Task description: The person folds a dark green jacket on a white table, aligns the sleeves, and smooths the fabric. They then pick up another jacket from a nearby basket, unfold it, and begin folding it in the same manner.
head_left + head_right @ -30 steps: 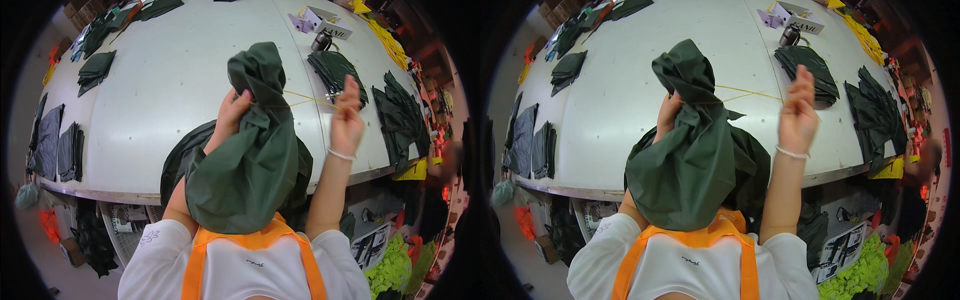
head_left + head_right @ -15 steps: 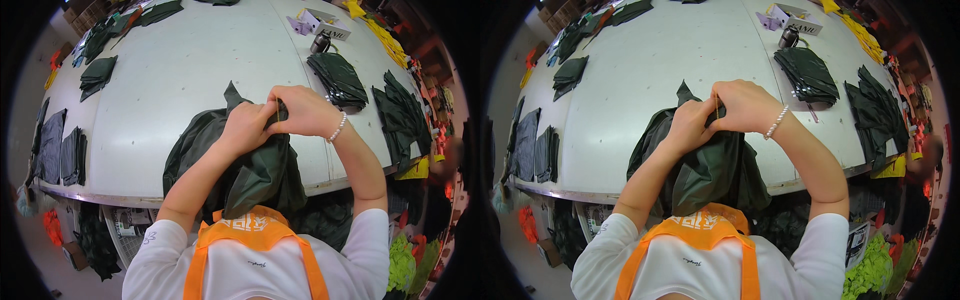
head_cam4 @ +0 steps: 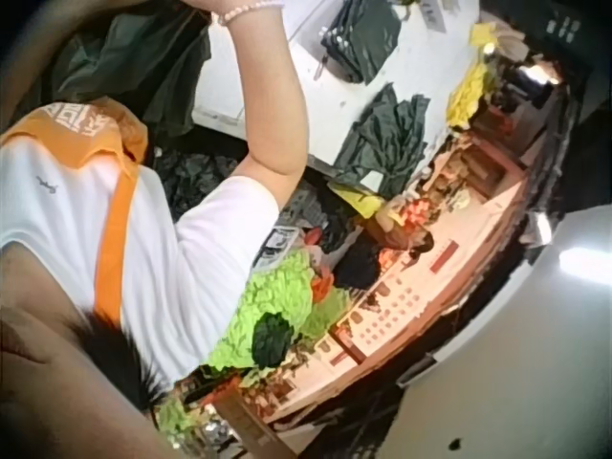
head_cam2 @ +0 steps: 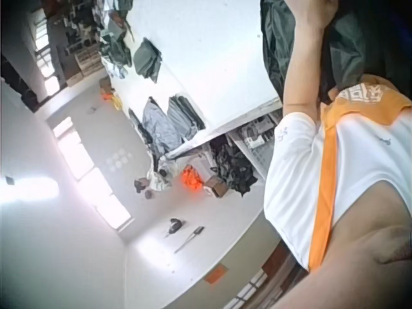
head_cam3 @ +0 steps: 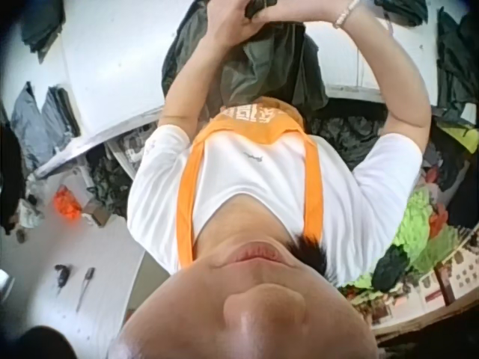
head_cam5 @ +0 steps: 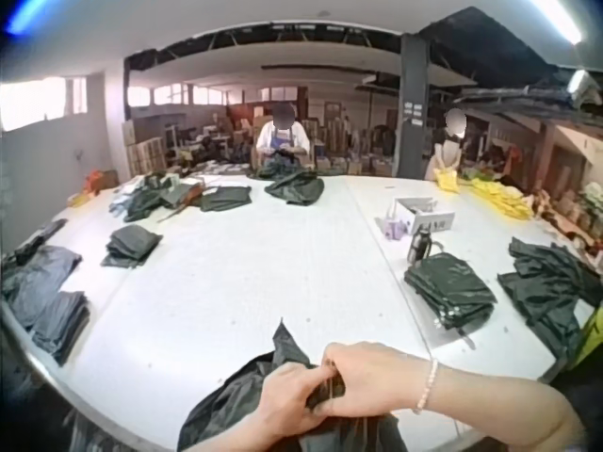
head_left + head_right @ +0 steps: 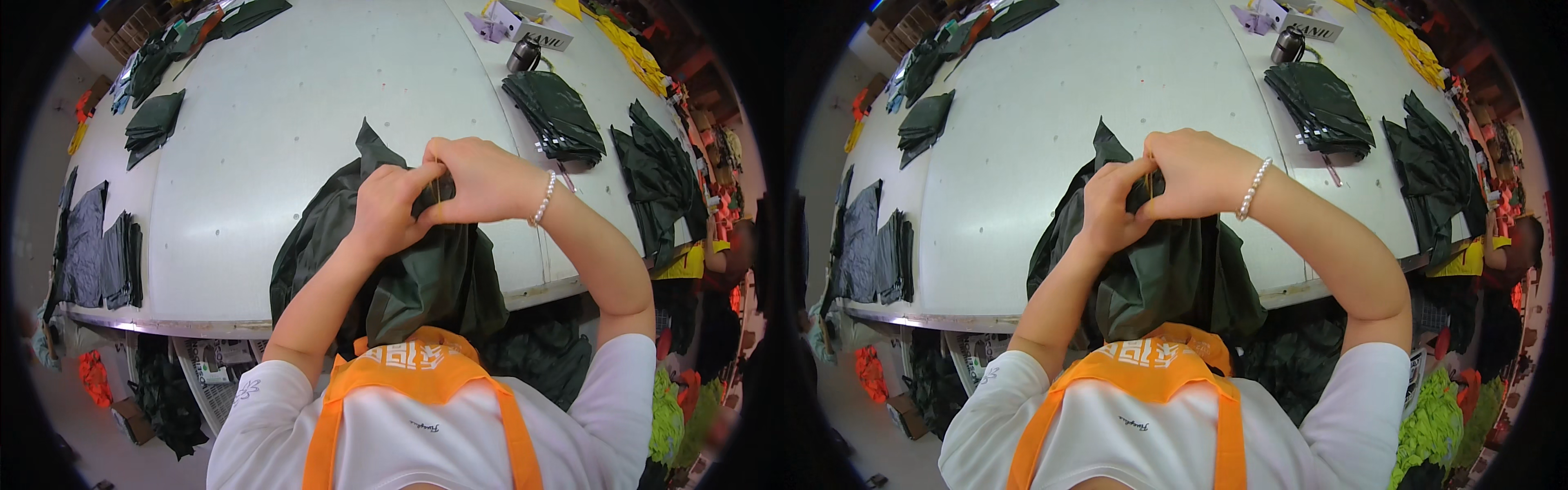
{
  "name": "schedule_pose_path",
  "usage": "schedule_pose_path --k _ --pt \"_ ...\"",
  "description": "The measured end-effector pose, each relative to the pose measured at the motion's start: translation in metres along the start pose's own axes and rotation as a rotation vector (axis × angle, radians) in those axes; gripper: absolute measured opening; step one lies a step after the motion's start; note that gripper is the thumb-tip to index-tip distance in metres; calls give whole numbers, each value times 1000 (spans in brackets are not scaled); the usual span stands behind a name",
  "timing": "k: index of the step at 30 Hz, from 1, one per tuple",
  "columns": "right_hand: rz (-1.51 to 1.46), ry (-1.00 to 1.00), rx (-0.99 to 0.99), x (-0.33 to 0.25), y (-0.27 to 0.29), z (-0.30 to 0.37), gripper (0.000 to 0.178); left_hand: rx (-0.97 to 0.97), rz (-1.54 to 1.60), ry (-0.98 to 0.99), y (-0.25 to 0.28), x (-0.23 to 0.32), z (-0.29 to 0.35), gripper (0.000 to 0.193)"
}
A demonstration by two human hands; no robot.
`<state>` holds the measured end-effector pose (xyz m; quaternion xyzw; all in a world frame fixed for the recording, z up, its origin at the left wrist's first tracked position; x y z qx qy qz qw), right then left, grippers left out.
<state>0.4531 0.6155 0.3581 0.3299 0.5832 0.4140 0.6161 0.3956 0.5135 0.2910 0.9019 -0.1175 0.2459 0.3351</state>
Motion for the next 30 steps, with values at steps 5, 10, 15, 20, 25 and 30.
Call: schedule_pose_path --k 5,10,15,20,25,30 --pt "-39 -85 -1 14 4 -1 53 49 52 171 -2 -9 -4 39" --pt "-288 63 239 23 0 17 53 92 236 342 -2 -16 2 37" --pt "-327 15 450 46 -13 49 36 334 472 556 6 -44 -3 22" --pt "-708 36 650 52 -54 96 22 298 1118 784 -5 -56 -1 21" --pt "-2109 478 1083 40 -28 99 21 162 995 543 -6 -29 0 28" --pt "-1640 215 1277 60 -34 40 45 106 922 321 -3 17 4 38"
Point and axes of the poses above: each hand's wrist, its own z-axis away from the middle knuckle, its own y-axis out of the back of the hand, x = y × z, the point moved 5 cm from there along -z, towards the middle knuckle, and after that the axes turned 10 degrees about y, right-handed, at the moved point
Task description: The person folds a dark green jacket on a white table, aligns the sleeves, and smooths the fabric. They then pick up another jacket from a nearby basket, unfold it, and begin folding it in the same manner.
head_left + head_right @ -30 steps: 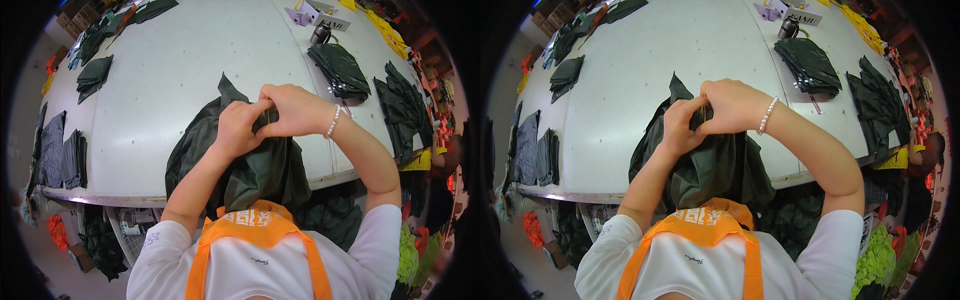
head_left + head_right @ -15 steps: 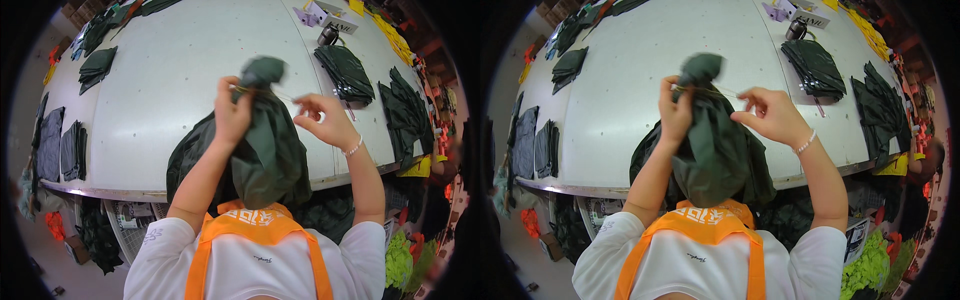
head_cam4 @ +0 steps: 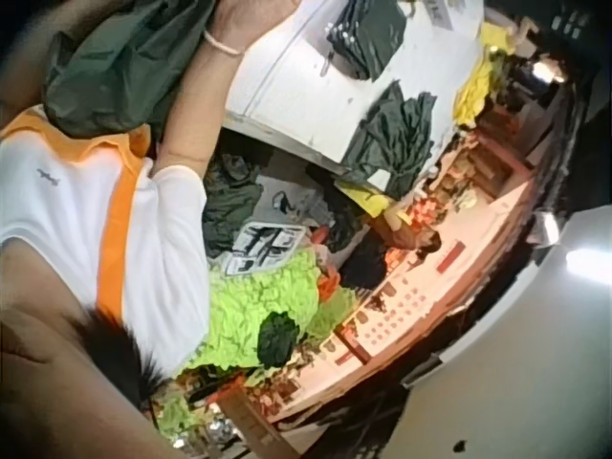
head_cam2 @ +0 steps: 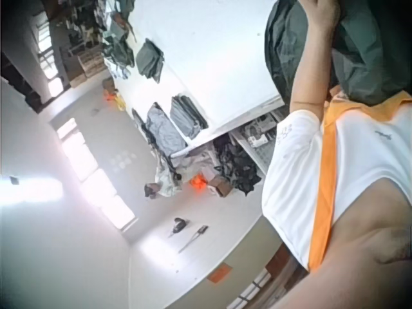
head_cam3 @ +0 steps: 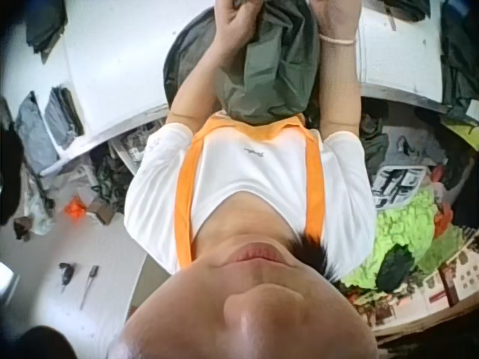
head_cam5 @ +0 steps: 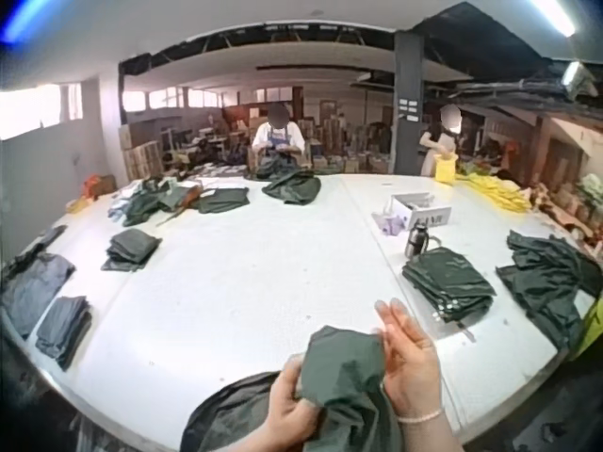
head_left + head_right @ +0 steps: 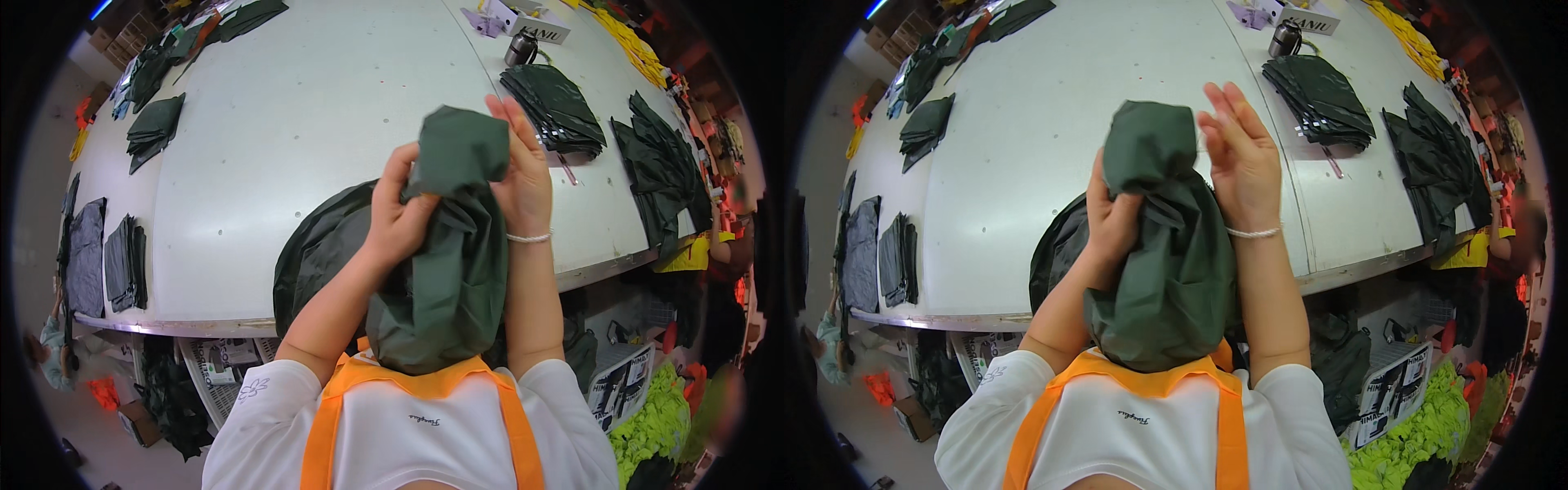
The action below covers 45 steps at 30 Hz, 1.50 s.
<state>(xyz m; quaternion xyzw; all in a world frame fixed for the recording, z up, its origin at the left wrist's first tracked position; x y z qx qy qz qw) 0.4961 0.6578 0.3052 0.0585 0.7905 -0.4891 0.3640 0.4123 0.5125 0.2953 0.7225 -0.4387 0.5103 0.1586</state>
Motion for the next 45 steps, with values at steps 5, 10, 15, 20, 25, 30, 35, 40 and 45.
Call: schedule_pose_path --k 5,10,15,20,25,30,35,40,45 --pt "145 -12 -329 -17 -33 3 46 36 -145 89 24 -5 -7 36" --pt "954 51 -802 -28 -65 6 50 -45 -698 -91 11 -7 -18 35" --pt "1370 142 -883 -20 -66 12 35 -76 -899 -271 -5 -15 -15 28" --pt "1396 552 -565 -15 -52 17 33 29 -636 83 -4 -24 -20 36" --pt "1125 108 -475 -9 29 46 126 285 8 85 27 -6 -38 23" --pt "1259 -72 -401 23 65 164 132 123 306 179 14 6 6 26" --pt "1037 63 -379 89 13 229 72 -676 597 458 -61 18 69 32" --pt "759 1 41 83 -6 320 43 -1037 337 613 -106 -8 74 43" --pt "513 389 563 -19 -35 400 47 -1275 758 636 -174 2 157 54"
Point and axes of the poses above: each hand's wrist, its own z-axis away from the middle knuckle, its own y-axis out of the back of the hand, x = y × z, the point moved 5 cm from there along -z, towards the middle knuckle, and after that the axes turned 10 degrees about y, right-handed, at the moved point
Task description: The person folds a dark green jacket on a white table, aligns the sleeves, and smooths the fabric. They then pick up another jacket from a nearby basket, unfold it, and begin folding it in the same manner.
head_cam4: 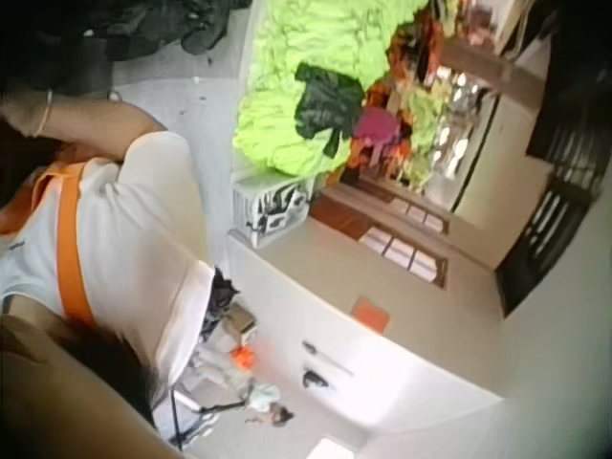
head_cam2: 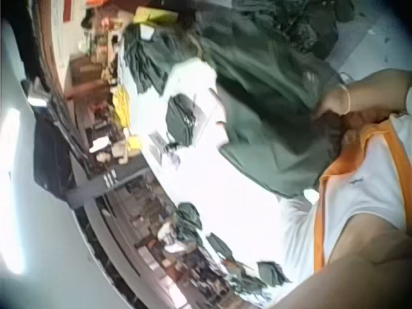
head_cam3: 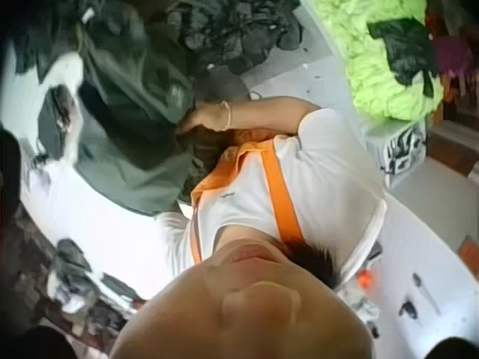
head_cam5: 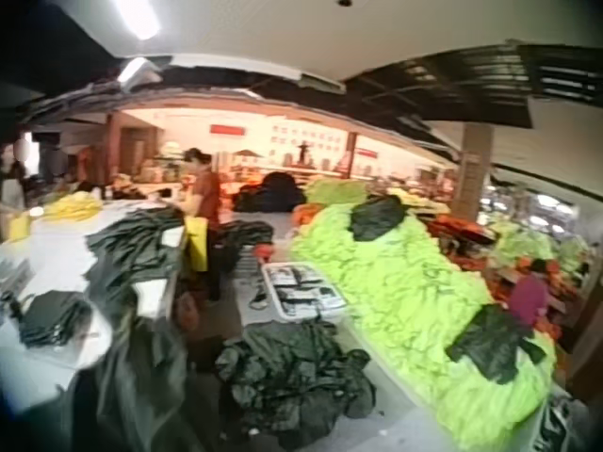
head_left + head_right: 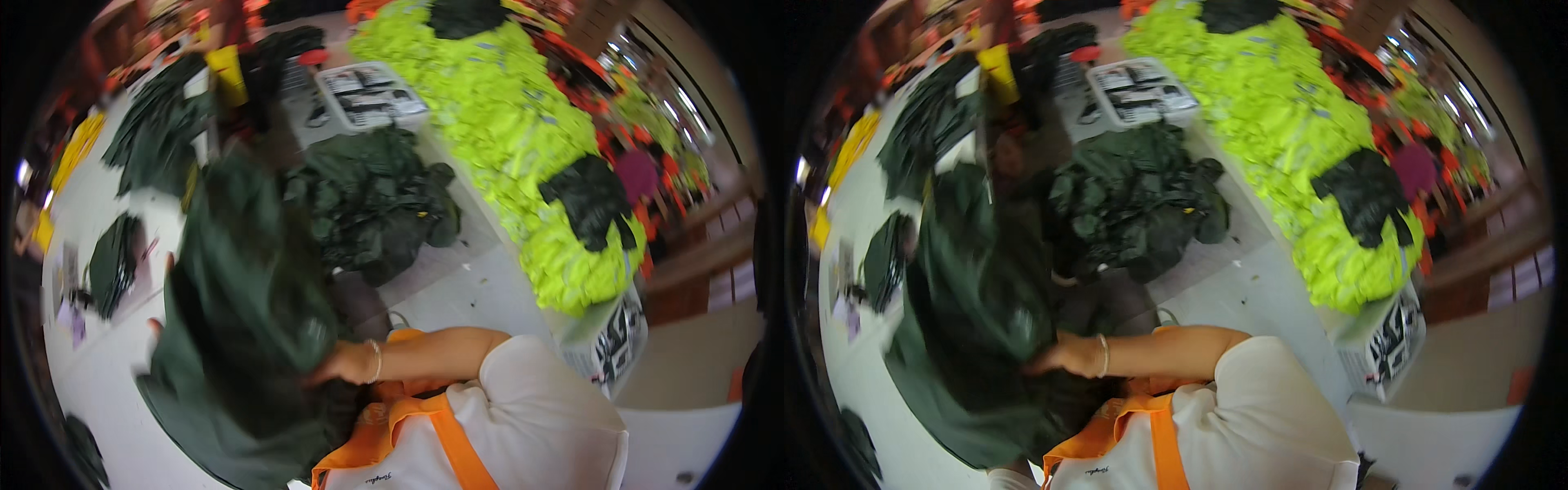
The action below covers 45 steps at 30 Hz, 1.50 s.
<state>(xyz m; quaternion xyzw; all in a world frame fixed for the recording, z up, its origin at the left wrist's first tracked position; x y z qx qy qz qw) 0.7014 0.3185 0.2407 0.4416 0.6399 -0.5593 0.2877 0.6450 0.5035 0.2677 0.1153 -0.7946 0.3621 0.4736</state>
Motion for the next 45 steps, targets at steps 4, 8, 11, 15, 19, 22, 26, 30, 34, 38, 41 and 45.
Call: schedule_pose_path --k 4,8,11,15,19,22,26,30,34,38,41,45 --pt "12 427 417 -99 88 30 37 -267 28 256 -136 -65 -6 58" --pt "-55 872 621 -237 173 92 32 -577 -6 465 -243 -110 17 62" --pt "-372 798 648 -326 222 151 39 -794 -9 577 -301 -144 35 65" --pt "-358 982 685 -344 360 273 47 -1101 14 650 -389 -161 59 70" --pt "-258 768 875 -265 458 368 63 -957 -112 729 -449 -212 51 74" --pt "105 39 1234 -206 456 450 68 -517 -327 885 -478 -244 18 46" --pt "251 -96 1123 -219 426 509 88 -119 -228 869 -543 -274 -30 28" --pt "561 219 898 -235 402 431 123 -22 34 916 -593 -346 -44 24" --pt "90 383 834 -255 458 404 137 54 125 872 -643 -383 -81 22" --pt "755 404 844 -341 501 390 145 26 181 705 -665 -404 -149 24" --pt "1001 298 973 -406 563 362 142 -103 124 564 -711 -420 -159 25" --pt "1167 359 899 -418 650 327 68 -464 224 528 -769 -448 -164 34"
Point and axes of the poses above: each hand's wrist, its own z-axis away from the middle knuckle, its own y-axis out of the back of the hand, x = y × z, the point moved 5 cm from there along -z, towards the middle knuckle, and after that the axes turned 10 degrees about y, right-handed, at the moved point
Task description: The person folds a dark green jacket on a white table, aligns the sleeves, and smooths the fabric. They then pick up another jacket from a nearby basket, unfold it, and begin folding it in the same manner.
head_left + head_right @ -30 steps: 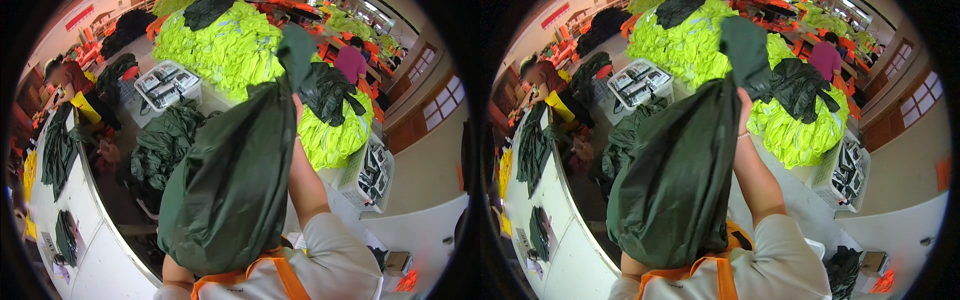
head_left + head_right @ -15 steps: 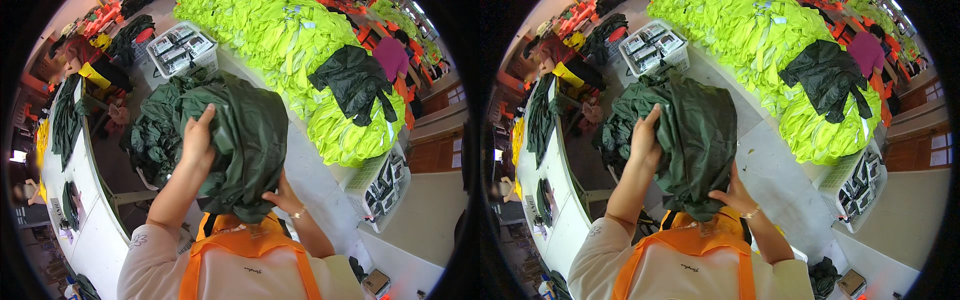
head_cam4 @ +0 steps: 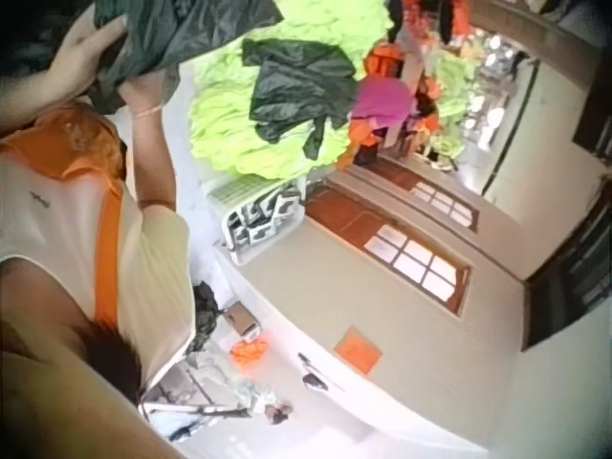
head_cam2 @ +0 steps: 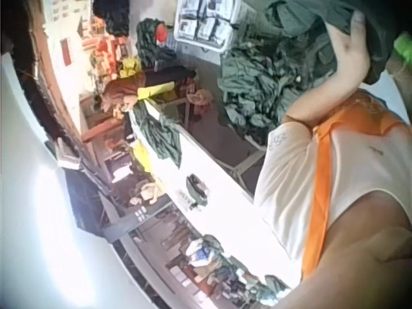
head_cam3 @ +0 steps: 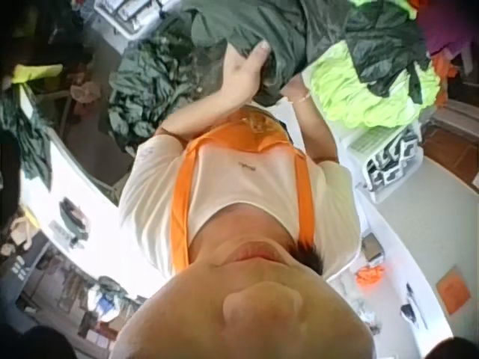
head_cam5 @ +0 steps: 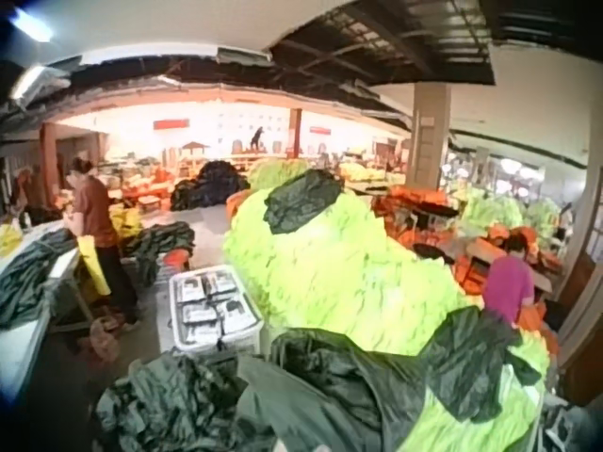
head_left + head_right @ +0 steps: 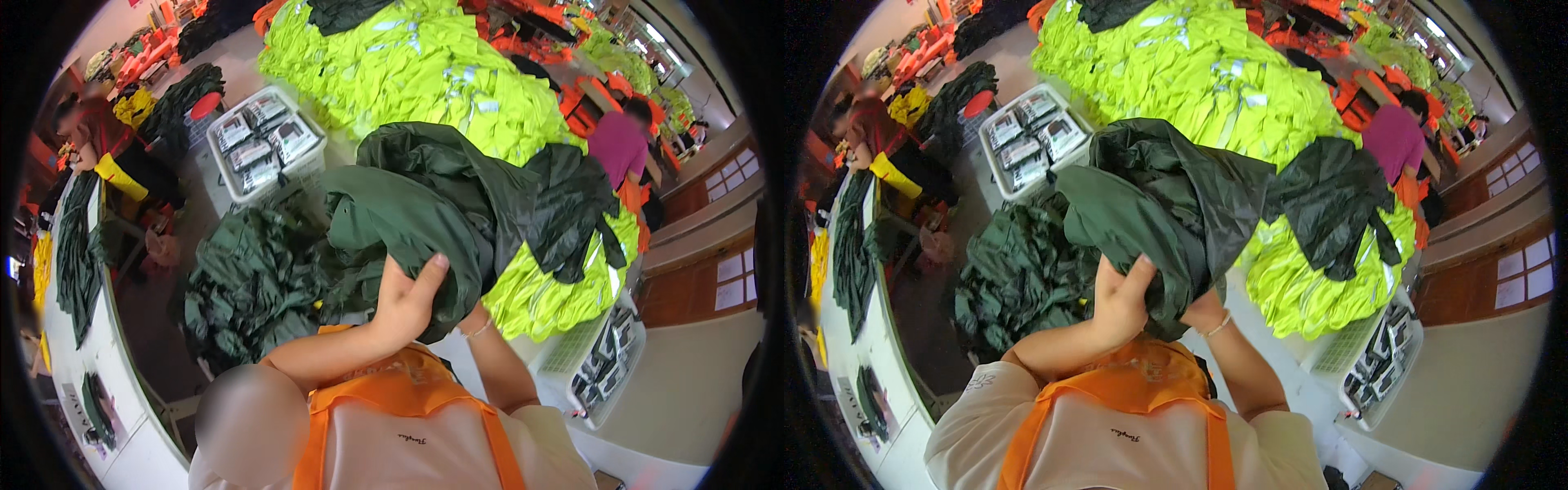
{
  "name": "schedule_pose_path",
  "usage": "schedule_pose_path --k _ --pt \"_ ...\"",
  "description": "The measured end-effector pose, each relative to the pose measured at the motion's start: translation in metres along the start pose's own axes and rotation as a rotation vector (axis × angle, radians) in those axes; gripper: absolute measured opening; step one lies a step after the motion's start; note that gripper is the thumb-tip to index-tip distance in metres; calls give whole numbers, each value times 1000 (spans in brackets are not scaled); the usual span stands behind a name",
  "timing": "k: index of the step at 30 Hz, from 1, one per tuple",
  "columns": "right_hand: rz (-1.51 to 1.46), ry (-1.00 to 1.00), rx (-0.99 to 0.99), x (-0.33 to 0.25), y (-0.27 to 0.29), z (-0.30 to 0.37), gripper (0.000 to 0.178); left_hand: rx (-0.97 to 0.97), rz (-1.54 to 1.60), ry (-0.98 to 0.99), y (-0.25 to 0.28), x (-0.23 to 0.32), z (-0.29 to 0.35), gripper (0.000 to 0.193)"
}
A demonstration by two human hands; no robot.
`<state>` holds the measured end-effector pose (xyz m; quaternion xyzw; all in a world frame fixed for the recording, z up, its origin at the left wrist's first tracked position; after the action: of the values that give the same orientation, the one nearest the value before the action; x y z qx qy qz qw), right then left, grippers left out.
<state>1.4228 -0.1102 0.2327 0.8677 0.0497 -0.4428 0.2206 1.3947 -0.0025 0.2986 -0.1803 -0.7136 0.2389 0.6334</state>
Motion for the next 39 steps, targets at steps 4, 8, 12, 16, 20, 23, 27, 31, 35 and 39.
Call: schedule_pose_path --k 4,8,12,16,20,23,27,31,35,39 --pt "61 -65 415 63 6 -59 57 -17 62 162 4 -1 -100 37" --pt "116 -99 553 82 75 -152 48 -298 -217 64 17 36 -185 51" --pt "190 -56 524 191 226 -226 32 -176 -478 45 93 43 -252 25" --pt "-668 -265 655 239 314 -385 32 514 -636 230 241 3 -260 23" --pt "-627 -210 457 330 442 -541 42 1120 -383 303 302 -33 -206 21" --pt "-438 -628 379 444 492 -623 50 1215 -221 314 282 -64 -196 20" --pt "647 -712 114 636 528 -631 53 1195 -519 341 231 -77 -233 20" --pt "1022 -533 -692 744 342 -564 52 1291 -532 338 199 -86 -221 20" --pt "599 -403 -920 749 140 -443 41 1455 -594 352 168 -85 -191 19" --pt "356 -312 -1230 703 -41 -264 43 1586 -600 391 148 -100 -131 18"
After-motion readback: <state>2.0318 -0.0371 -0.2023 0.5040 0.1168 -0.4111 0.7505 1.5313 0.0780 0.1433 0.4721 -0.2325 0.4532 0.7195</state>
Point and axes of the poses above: each hand's wrist, its own z-axis away from the middle knuckle, its own y-axis out of the back of the hand, x = y × z, the point moved 5 cm from there along -z, towards the middle knuckle, and after that the axes turned 10 degrees about y, right-handed, at the moved point
